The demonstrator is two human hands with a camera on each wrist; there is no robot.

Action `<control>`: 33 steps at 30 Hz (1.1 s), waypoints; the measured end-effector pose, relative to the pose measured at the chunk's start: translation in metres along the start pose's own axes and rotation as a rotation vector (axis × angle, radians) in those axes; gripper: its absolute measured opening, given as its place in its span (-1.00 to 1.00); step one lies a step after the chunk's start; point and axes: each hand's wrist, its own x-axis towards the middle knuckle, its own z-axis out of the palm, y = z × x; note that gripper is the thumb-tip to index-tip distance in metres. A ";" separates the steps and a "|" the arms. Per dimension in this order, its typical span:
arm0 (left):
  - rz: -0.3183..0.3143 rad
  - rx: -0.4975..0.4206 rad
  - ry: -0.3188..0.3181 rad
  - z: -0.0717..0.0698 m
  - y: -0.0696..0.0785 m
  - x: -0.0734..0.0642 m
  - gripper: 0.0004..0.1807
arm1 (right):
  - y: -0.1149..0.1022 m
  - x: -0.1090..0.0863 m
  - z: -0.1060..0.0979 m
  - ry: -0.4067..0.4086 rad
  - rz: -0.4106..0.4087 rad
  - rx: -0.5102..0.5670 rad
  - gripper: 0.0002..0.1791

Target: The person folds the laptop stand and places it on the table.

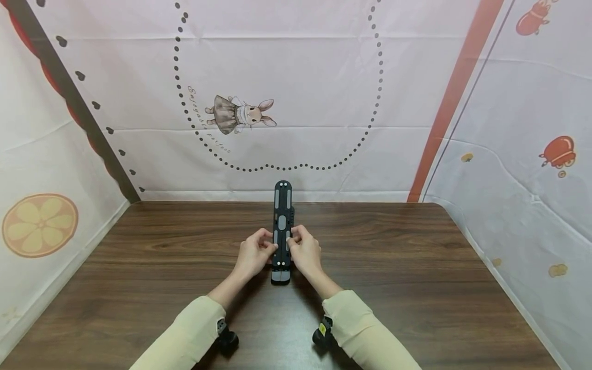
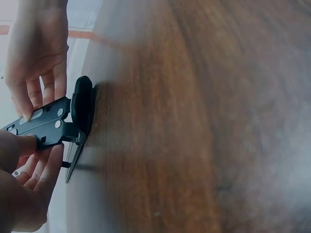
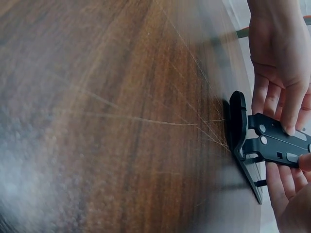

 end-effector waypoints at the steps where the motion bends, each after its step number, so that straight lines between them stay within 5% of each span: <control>1: 0.002 0.000 0.003 0.000 0.000 0.000 -0.84 | 0.000 0.000 0.000 0.001 -0.001 -0.003 -0.79; 13: 0.039 0.044 0.013 0.000 0.002 -0.002 -0.83 | -0.001 0.002 0.000 -0.027 0.025 0.000 -0.79; 23: 0.052 0.246 0.061 -0.004 0.006 -0.004 -0.80 | -0.003 0.007 -0.005 -0.087 0.041 0.019 -0.83; 33: 0.014 0.398 -0.021 -0.010 0.014 -0.018 -0.62 | -0.004 0.007 -0.008 -0.107 0.042 -0.007 -0.81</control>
